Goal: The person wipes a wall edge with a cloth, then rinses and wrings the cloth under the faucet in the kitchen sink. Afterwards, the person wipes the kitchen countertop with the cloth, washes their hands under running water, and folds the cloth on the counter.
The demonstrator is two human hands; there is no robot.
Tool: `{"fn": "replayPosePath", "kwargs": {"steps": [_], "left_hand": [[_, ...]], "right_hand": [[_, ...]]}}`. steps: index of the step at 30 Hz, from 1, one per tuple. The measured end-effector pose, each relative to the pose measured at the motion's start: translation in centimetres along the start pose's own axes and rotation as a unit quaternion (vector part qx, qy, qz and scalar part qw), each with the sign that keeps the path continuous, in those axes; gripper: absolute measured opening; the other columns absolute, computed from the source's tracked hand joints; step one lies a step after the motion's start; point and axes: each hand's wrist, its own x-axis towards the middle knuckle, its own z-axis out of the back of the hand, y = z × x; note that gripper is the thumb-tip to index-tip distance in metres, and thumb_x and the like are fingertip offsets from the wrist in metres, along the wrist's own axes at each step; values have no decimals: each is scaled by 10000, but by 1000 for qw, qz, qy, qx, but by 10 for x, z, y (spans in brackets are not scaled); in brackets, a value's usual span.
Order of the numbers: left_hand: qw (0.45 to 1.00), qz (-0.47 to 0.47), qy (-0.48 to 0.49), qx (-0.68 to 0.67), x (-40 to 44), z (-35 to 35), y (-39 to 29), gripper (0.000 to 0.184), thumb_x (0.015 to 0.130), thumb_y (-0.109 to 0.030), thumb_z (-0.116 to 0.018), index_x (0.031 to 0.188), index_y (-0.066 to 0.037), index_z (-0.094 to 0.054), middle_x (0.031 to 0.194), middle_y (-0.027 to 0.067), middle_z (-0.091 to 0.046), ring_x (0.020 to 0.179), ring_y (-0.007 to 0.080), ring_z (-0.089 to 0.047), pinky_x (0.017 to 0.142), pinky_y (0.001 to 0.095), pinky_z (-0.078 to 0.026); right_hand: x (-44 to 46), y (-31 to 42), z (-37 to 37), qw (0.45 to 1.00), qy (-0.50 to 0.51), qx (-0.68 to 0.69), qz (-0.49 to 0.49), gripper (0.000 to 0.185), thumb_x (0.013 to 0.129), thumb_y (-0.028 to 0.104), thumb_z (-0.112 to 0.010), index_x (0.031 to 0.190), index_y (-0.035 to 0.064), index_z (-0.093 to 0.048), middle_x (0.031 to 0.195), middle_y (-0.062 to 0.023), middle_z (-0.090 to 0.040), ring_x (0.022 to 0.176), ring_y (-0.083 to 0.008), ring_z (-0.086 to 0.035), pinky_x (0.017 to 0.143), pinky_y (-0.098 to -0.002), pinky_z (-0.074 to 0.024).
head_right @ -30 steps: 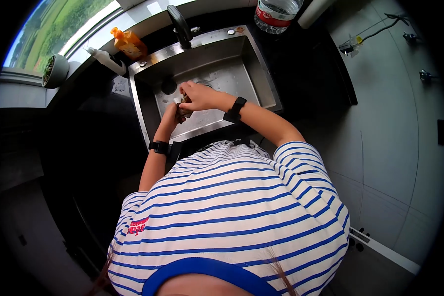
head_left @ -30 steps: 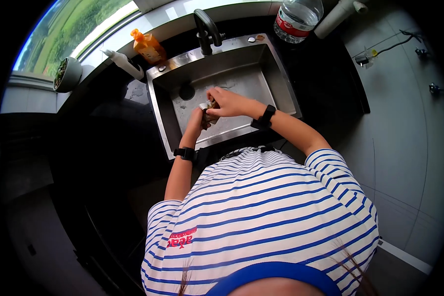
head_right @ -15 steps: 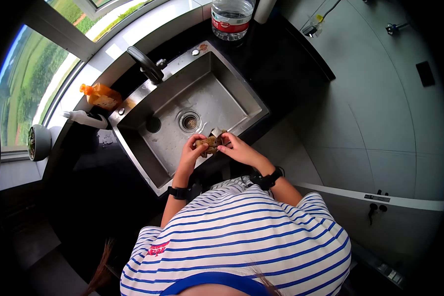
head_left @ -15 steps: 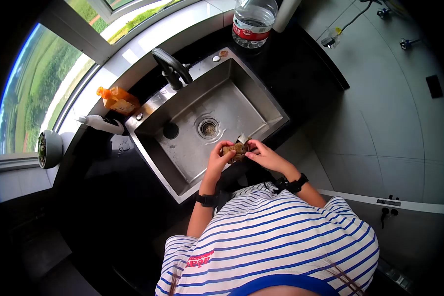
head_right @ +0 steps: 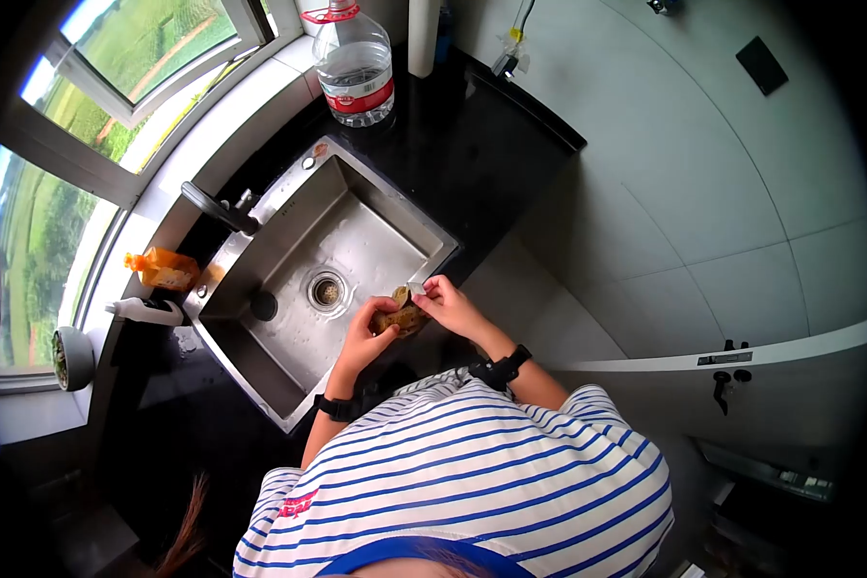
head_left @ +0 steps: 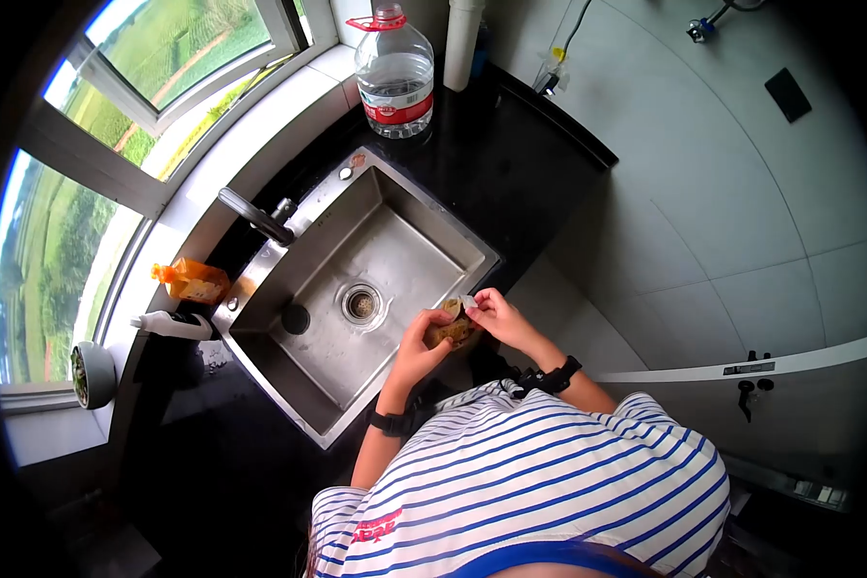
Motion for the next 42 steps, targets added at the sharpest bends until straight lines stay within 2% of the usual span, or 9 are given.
{"fn": "replayPosePath", "kwargs": {"steps": [2,8,15,20,24,29,31,35,42], "left_hand": [[999,-35,0,34,7,-10,-4,380,717,40,-621,1086,-13,-549,1060,61,-565,1014,158,-540,910,281,-427],[999,-7,-10,33,42,-48,0,453,699,47,-609,1141,-22,-539,1088,84,-550,1028,191,-538,923,291,-424],[954,-85,121,260,94,-123,-14,562,723,-70,-692,1252,-41,-503,1203,179,-515,1158,350,-470,993,382,-397],[967,-117,175,141,141,-193,-31,476,747,-131,-696,1186,-26,-544,1134,171,-559,1073,361,-531,939,391,-436],[967,-83,187,152,173,-216,-45,332,737,-75,-635,1056,4,-590,977,186,-615,938,362,-605,822,380,-482],[949,-98,187,234,184,-203,-44,195,804,-51,-579,987,14,-581,874,147,-624,794,279,-633,692,316,-502],[895,-138,172,388,186,-196,-51,146,816,-130,-603,928,-46,-563,779,106,-646,762,276,-640,813,376,-474],[870,-198,144,429,191,-188,-52,157,817,-187,-632,919,-100,-551,736,54,-656,736,234,-644,904,412,-410],[867,-206,78,448,214,-140,-68,133,816,-193,-660,878,-104,-581,794,34,-621,742,250,-620,697,351,-436]], "right_hand": [[4,13,9,971,-2,-207,118,339,928,198,-612,1177,41,-445,899,-59,-629,829,-122,-620,714,-258,-516],[4,44,73,990,-40,-88,101,134,876,-12,-568,995,9,-626,899,-48,-642,809,-111,-622,695,-274,-509],[-30,89,138,909,-158,-220,316,176,830,-41,-576,983,30,-624,1019,-95,-554,918,-218,-595,783,-300,-502],[-53,119,172,808,-218,-336,431,205,775,-36,-625,946,76,-635,1112,-75,-553,1048,-258,-546,832,-333,-493],[-69,116,199,840,-248,-290,385,234,771,-20,-633,975,93,-653,956,-49,-640,935,-253,-617,767,-341,-517],[-86,114,247,785,-331,-376,365,246,745,16,-699,961,130,-719,830,-41,-624,700,-202,-627,611,-307,-519],[-91,112,259,768,-351,-401,357,275,716,15,-726,962,137,-735,787,-39,-622,651,-191,-616,578,-295,-511],[-93,119,267,780,-336,-384,361,304,722,-29,-703,990,112,-725,835,-46,-639,693,-190,-630,603,-293,-516],[-42,138,292,779,-319,-374,390,321,732,-48,-687,1009,111,-723,886,-49,-666,715,-191,-643,635,-282,-522]]}}
